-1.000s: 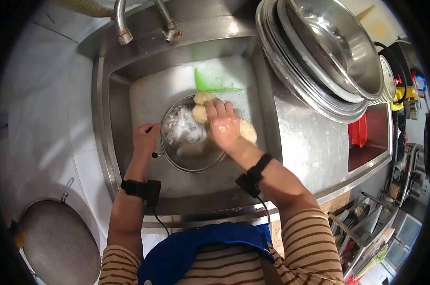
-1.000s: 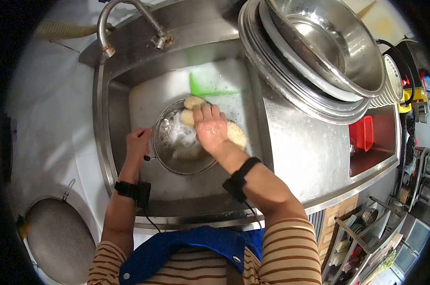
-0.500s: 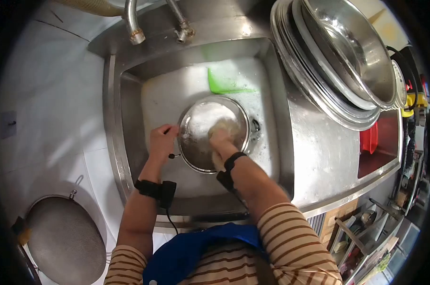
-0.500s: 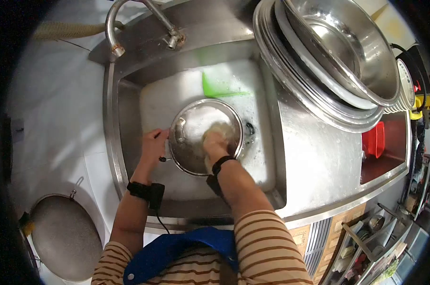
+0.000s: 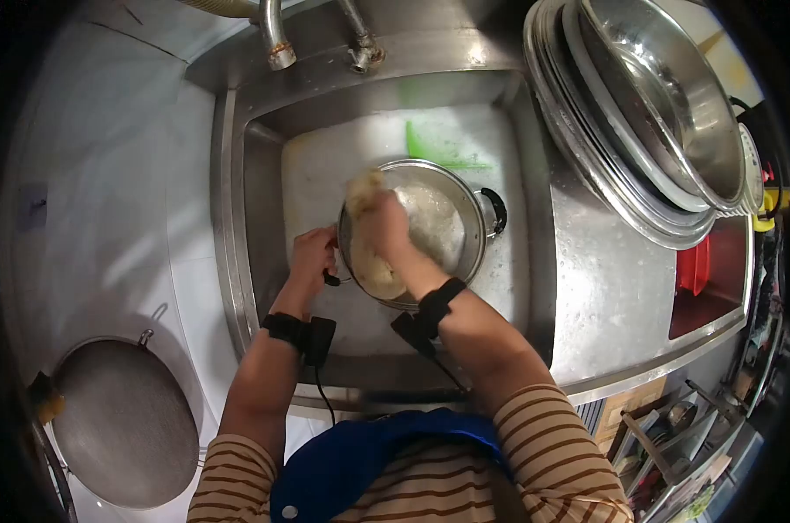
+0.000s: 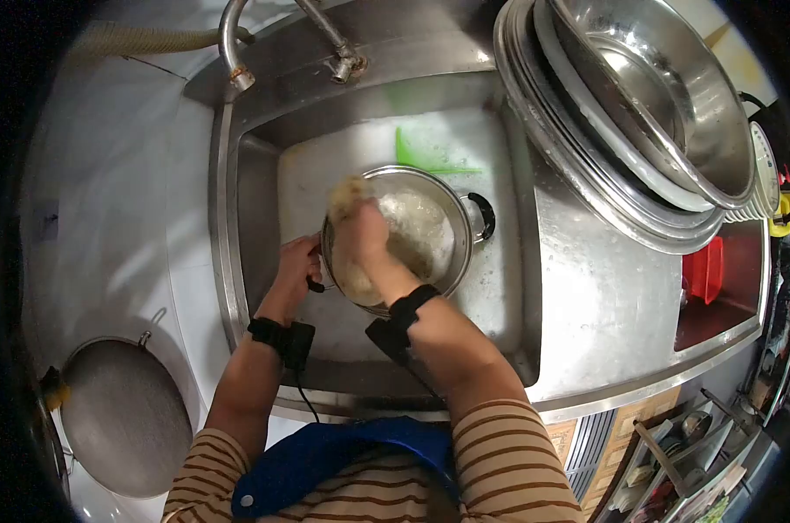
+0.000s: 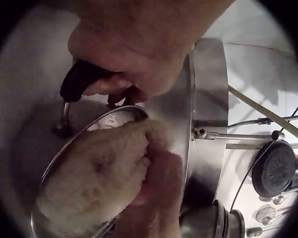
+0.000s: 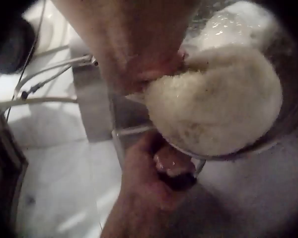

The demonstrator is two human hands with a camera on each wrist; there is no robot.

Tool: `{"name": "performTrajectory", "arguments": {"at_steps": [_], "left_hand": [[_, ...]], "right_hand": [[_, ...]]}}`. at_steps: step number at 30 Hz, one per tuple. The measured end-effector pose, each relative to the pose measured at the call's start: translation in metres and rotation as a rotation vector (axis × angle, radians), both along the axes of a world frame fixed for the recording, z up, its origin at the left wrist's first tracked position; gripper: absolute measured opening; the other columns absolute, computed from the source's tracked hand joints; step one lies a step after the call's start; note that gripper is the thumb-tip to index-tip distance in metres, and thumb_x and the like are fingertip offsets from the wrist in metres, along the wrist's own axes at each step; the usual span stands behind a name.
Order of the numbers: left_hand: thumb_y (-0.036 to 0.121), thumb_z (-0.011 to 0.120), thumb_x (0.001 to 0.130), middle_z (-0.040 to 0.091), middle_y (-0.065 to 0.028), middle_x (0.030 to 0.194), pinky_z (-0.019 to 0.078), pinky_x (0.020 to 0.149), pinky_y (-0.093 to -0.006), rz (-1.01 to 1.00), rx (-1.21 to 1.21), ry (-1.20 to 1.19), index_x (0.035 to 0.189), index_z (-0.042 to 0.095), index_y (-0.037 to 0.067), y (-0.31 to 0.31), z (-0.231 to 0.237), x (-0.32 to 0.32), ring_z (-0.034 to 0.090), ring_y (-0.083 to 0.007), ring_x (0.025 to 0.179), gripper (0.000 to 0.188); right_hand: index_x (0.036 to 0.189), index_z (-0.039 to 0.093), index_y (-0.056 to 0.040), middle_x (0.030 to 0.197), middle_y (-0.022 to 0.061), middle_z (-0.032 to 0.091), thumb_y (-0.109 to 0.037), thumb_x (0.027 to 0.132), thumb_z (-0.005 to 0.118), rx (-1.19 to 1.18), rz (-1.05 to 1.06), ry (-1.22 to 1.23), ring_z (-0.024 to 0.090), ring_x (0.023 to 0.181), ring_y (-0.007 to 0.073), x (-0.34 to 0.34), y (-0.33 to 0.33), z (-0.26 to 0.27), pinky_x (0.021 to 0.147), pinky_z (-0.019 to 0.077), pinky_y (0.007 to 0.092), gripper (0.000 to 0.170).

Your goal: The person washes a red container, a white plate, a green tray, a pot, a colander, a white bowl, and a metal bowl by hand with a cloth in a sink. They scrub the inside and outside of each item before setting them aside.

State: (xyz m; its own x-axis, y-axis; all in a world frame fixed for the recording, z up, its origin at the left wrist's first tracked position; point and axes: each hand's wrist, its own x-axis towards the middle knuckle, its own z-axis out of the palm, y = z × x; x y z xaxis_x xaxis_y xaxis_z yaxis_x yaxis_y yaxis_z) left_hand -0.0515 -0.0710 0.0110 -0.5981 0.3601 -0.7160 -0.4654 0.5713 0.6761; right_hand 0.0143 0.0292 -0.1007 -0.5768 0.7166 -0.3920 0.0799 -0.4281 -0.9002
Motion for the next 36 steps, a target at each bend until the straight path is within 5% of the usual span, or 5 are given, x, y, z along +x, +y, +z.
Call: {"name": "performTrajectory", "arguments": {"at_steps": [2, 28, 30, 32, 36], "left_hand": [[0.018, 0.054, 0.082, 0.039, 0.0015, 0.050, 0.0304, 0.034, -0.0283, 0.043, 0.082, -0.067, 0.066, 0.052, 0.006, 0.001, -0.004, 0.003, 0.035, -0.0095, 0.037, 0.020], [0.019, 0.065, 0.078, 0.049, 0.0018, 0.056, 0.0322, 0.047, -0.0218, -0.065, 0.184, 0.452, 0.069, 0.062, -0.001, -0.003, -0.043, 0.002, 0.041, -0.0041, 0.053, 0.022], [0.019, 0.064, 0.078, 0.050, 0.0018, 0.057, 0.0331, 0.047, -0.0220, -0.056, 0.212, 0.416, 0.070, 0.062, 0.000, -0.005, -0.041, 0.004, 0.042, -0.0041, 0.054, 0.020], [0.019, 0.064, 0.079, 0.050, 0.0014, 0.057, 0.0330, 0.046, -0.0218, 0.047, 0.137, 0.224, 0.071, 0.062, 0.002, -0.007, -0.027, 0.014, 0.043, -0.0037, 0.053, 0.020], [0.020, 0.064, 0.080, 0.047, 0.0025, 0.054, 0.0305, 0.042, -0.0212, 0.214, 0.322, 0.210, 0.071, 0.060, 0.004, -0.005, -0.051, 0.021, 0.041, -0.0036, 0.048, 0.019]], "right_hand": [[0.093, 0.056, -0.0021, 0.092, 0.0149, 0.055, -0.013, 0.072, 0.059, 0.935, 0.344, -0.614, 0.058, 0.079, 0.0302, 0.019, -0.015, 0.085, 0.070, 0.0494, 0.0382, 0.023], [0.102, 0.062, -0.0056, 0.101, 0.0106, 0.062, -0.025, 0.077, 0.056, 0.852, 1.279, -0.929, 0.058, 0.095, 0.0297, 0.067, -0.008, 0.023, 0.080, 0.0431, 0.0463, 0.032], [0.104, 0.059, -0.0031, 0.090, 0.0103, 0.062, -0.020, 0.073, 0.059, 0.559, 0.784, 0.423, 0.059, 0.086, 0.0312, 0.083, -0.016, -0.093, 0.074, 0.0462, 0.0413, 0.036], [0.108, 0.055, -0.0022, 0.083, 0.0138, 0.057, -0.016, 0.070, 0.058, 0.489, 0.839, -0.622, 0.058, 0.080, 0.0322, 0.043, -0.024, 0.026, 0.071, 0.0471, 0.0378, 0.040], [0.107, 0.053, -0.0023, 0.094, 0.0185, 0.053, -0.013, 0.069, 0.057, 0.649, 0.415, -0.689, 0.055, 0.091, 0.0345, 0.067, -0.063, 0.103, 0.076, 0.0467, 0.0402, 0.040]]}}
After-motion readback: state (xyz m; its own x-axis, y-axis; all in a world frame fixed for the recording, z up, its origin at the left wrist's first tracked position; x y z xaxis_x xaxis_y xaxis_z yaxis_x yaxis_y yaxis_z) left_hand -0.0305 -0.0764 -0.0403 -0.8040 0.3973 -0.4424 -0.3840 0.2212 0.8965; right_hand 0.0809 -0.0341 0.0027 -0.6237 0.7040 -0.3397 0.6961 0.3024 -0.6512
